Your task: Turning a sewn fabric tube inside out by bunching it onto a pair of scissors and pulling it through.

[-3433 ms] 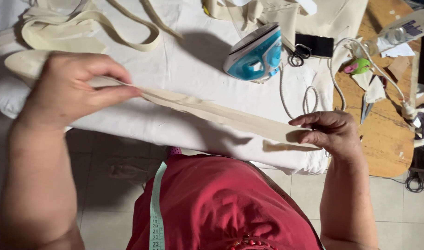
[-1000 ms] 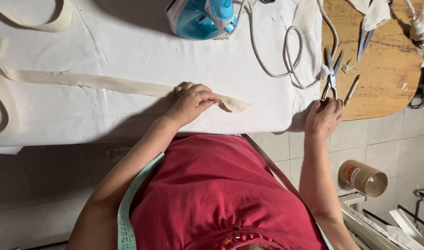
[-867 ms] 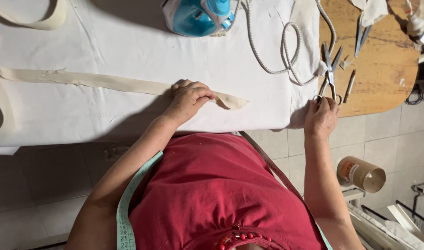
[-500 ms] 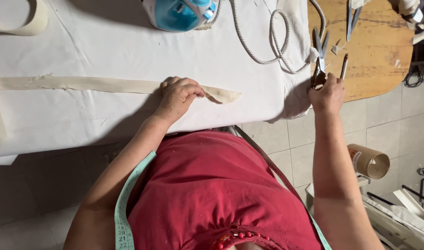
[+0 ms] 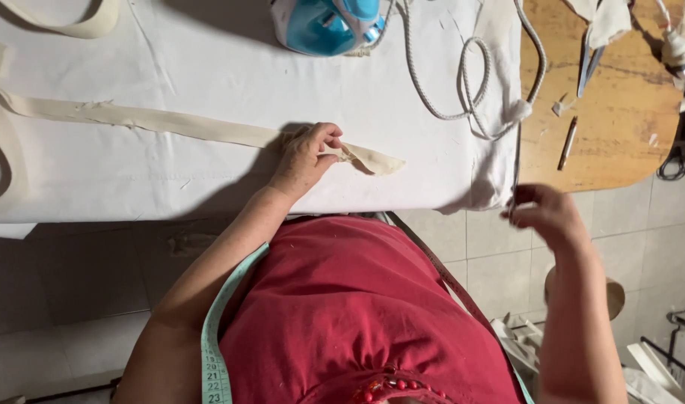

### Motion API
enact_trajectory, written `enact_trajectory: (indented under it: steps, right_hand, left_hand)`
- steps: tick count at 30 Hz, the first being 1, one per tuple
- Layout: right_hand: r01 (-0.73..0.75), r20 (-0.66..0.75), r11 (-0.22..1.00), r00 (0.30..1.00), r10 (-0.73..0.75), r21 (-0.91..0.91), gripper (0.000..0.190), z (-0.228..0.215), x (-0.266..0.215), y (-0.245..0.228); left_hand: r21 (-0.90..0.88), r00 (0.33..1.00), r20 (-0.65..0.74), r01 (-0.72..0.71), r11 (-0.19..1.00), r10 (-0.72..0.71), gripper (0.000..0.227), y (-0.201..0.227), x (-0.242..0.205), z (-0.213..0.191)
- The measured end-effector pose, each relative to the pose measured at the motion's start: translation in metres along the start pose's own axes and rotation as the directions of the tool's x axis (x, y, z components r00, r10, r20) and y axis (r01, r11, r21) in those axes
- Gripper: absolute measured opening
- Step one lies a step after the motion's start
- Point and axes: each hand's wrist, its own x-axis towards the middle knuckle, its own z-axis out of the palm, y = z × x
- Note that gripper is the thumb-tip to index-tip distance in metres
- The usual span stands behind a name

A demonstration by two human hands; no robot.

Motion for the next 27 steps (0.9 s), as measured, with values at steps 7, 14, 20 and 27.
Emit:
enact_trajectory:
  steps: [7,14,20,27]
  right_hand:
    - [0.473,0.195,0.878,0.87,-0.453,-0.074,0.044,0.047,-0.057,-0.045]
    - [0.649,0.325,0.575,0.755,-0.57,-0.498,0.04,0.072,-0.044,-0.082]
    - [0.578,0.327,0.552,0.808,-0.49,-0.602,0.043,0.09,-0.023,-0.072]
    - [0.596,0.33,0.613,0.801,-0.5,-0.518,0.046,0.101,-0.008,-0.065]
  left_hand:
    - [0.111,1.0,-0.006,0.014,0.994,-0.014,0.061,-0.018,-0.003,0.009]
    - [0.145,1.0,-0.007,0.028,0.989,-0.027,0.064,-0.01,-0.004,0.004]
    - [0.155,0.999,-0.019,0.043,0.987,-0.04,0.063,-0.012,-0.004,0.006]
    - [0.143,0.998,-0.014,0.065,0.988,-0.063,0.065,-0.017,-0.003,0.008]
